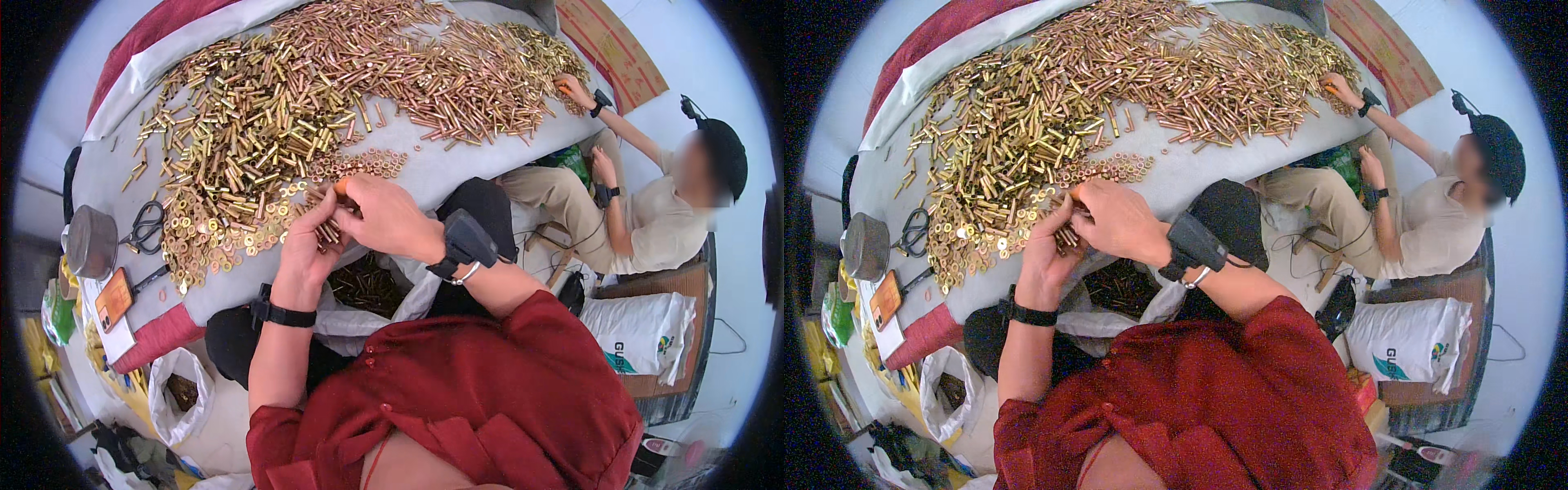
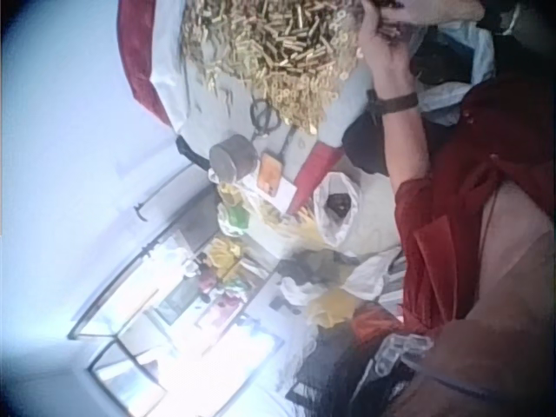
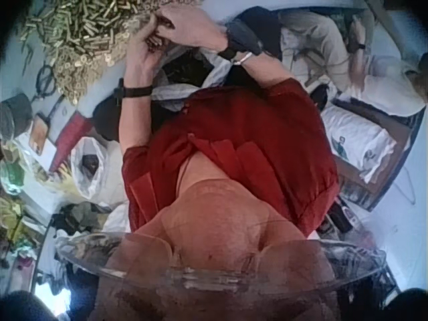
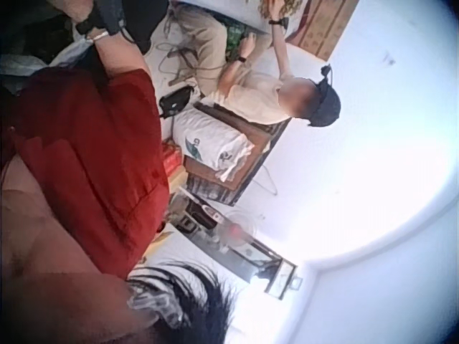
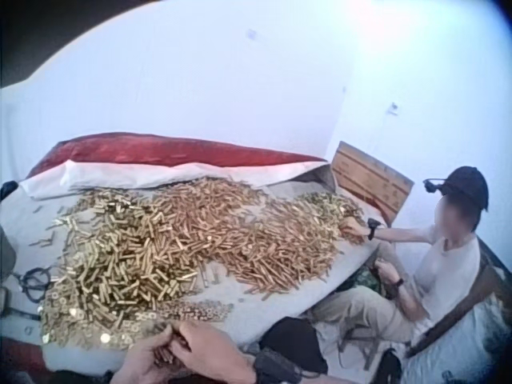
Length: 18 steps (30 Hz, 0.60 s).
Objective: The recorder is sorting various brass hardware components including screws and washers.
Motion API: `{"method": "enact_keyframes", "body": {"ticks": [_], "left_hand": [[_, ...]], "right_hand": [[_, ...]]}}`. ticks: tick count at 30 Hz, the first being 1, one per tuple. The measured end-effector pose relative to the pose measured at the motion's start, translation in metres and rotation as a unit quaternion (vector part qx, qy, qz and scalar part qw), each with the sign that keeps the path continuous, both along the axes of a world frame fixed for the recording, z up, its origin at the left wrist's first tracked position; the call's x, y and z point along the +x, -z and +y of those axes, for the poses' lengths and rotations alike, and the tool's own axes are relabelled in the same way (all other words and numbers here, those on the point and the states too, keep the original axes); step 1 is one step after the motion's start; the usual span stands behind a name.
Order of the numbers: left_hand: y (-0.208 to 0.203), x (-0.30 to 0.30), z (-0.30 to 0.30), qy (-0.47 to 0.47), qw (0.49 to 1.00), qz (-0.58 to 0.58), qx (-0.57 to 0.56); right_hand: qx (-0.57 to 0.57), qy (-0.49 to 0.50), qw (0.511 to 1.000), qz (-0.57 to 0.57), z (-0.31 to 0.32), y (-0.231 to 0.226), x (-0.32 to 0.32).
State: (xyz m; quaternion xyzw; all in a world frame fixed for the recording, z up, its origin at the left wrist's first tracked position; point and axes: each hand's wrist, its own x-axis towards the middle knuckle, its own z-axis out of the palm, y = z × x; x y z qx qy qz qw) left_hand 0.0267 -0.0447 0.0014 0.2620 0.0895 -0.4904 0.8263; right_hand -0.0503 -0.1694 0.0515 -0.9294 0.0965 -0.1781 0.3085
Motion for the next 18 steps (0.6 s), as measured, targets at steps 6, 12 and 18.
{"method": "enact_keyframes", "body": {"ticks": [6, 12, 18], "left_hand": [[-0.007, 0.001, 0.004, 0.01, 0.997, 0.035, 0.069], [-0.012, 0.003, 0.006, 0.019, 0.997, 0.061, 0.032], [-0.016, 0.001, 0.01, -0.001, 0.998, 0.052, 0.046]], "right_hand": [[-0.044, 0.017, 0.998, 0.036, -0.082, 0.007, -0.013], [-0.306, 0.089, 0.937, 0.139, -0.171, 0.03, -0.017], [-0.344, 0.008, 0.931, 0.124, -0.178, 0.025, 0.0]]}}
